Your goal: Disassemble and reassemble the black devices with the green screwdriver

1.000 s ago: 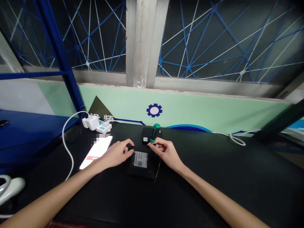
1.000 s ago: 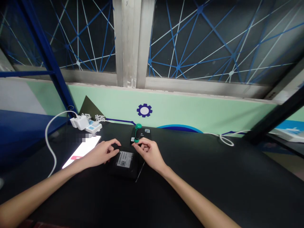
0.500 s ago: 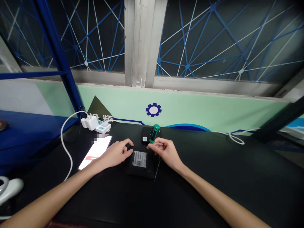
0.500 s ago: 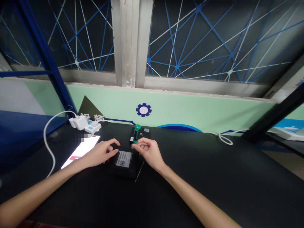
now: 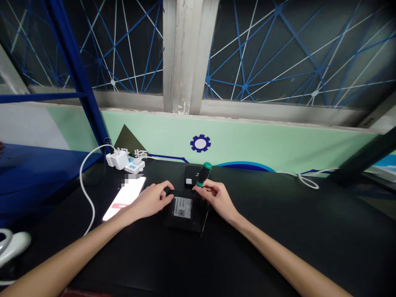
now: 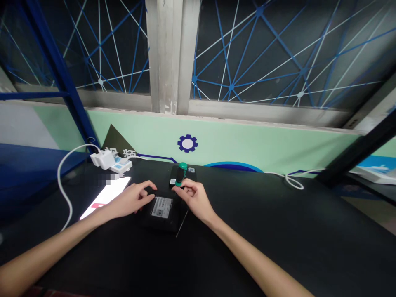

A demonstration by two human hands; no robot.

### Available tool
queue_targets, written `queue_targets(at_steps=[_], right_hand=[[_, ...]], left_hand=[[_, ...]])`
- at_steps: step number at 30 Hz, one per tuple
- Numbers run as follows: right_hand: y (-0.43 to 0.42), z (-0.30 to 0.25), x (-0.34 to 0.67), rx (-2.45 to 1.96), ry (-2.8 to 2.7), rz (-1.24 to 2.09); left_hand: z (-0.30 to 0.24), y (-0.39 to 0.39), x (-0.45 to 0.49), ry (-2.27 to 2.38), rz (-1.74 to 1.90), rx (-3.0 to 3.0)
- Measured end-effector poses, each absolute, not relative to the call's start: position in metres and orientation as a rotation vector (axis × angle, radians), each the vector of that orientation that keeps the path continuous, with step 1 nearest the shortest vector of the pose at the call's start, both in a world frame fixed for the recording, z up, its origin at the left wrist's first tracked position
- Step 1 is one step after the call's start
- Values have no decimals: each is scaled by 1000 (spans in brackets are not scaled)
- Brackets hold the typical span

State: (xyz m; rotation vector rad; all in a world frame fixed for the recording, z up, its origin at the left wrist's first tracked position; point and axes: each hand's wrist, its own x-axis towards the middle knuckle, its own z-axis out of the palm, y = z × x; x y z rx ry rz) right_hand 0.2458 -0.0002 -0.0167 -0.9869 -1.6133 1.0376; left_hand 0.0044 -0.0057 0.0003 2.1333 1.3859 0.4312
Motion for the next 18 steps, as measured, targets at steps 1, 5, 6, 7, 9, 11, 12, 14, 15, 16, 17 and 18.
queue_targets(at_steps=[1, 5, 6, 7, 9, 11, 12, 14, 15, 16, 17, 18], right_hand=[[0, -15, 246, -985, -1612, 1048], [-1, -10, 246, -988, -1598, 1101], [-1, -10, 245, -988, -1584, 1114], [-2, -9, 244, -987, -1566, 1127], [-2, -9, 243, -983, -1521, 1151], [-3, -8, 242, -975, -1481, 1171], [-4, -8, 241, -969, -1472, 1179], [-4, -8, 240, -959, -1473, 1184], [-5, -8, 240, -957, -1479, 1178], [-5, -8, 241, -958, -1485, 1167], [-5, -8, 241, -963, -1492, 1152], [-5, -8, 241, -971, -1497, 1134]], left_hand=[[0, -6, 4, 1386, 431, 2135], [1, -5, 4, 1383, 435, 2143], [1, -5, 5, 1380, 436, 2141], [1, -5, 5, 1377, 437, 2139], [2, -5, 5, 1374, 435, 2135], [2, -5, 5, 1378, 433, 2137], [2, -5, 5, 1380, 432, 2139], [1, -5, 4, 1383, 432, 2144], [1, -5, 4, 1382, 432, 2145], [0, -5, 4, 1382, 432, 2146], [0, -5, 4, 1380, 432, 2145], [0, -5, 4, 1379, 432, 2142]])
